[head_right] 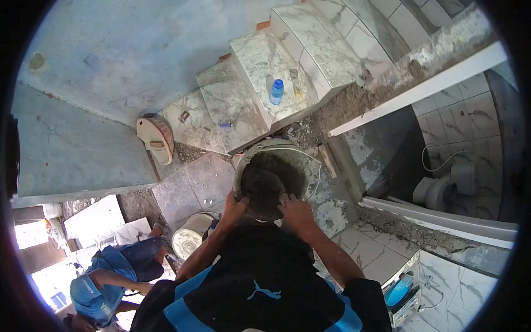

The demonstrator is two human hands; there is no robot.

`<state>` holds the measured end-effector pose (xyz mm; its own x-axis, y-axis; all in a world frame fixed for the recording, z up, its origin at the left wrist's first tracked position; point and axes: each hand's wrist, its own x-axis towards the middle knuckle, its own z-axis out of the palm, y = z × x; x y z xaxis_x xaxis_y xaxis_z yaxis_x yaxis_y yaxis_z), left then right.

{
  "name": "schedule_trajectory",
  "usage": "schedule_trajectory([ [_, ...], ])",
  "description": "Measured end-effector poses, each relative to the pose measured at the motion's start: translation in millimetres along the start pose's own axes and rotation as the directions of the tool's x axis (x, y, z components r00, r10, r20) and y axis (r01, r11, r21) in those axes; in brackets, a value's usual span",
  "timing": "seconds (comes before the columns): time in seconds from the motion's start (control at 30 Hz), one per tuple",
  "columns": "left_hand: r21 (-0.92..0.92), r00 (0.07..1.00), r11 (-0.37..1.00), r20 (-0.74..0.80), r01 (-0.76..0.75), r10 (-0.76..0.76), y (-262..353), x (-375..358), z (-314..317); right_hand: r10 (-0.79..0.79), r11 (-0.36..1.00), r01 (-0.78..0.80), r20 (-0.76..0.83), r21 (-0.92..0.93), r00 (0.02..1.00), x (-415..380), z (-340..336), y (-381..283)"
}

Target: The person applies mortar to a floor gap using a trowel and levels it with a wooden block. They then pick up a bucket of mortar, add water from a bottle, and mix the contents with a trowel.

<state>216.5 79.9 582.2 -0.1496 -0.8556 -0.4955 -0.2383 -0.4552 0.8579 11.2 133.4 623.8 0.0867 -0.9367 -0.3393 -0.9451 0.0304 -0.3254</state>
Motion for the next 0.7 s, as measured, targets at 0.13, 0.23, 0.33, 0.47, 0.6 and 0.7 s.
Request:
schedule_trajectory([
  [0.13, -0.103, 0.999, 0.995, 0.043, 0.002, 0.002, -3.2, 29.6, -36.2, -0.153, 0.945, 0.079, -0.215, -0.317, 0.965, 54.0, 2.0, -8.4],
  [0.23, 0.064, 1.0, 0.998, -0.017, 0.021, -0.02, 18.2, 33.9, -53.7, -0.073, 0.982, 0.114, -0.254, 0.151, 0.964, 86.2, -40.2, -23.7],
  [0.33, 0.086, 1.0, 0.996, -0.003, 0.017, -0.017, 15.7, 47.4, -73.7, 0.098, 0.965, 0.09, -0.66, 0.245, 0.745, 128.2, -58.9, -10.4],
  [0.47, -0.212, 0.984, 0.961, 0.014, 0.175, -0.176, -24.0, 60.7, -92.8, 0.347, 0.856, 0.009, -0.587, 0.518, 0.731, 220.4, -42.4, 61.5],
  [0.6, -0.404, 0.955, 0.891, -0.111, 0.208, -0.273, 2.4, 43.9, -97.3, 0.492, 0.65, -0.19, -0.217, 0.736, 0.843, 327.1, -11.5, 104.1],
  [0.7, -0.446, 0.894, 0.828, -0.12, 0.341, -0.433, 9.2, 29.4, -101.4, 0.5, 0.759, -0.193, -0.369, 0.621, 0.783, 397.0, 12.8, 123.2],
])
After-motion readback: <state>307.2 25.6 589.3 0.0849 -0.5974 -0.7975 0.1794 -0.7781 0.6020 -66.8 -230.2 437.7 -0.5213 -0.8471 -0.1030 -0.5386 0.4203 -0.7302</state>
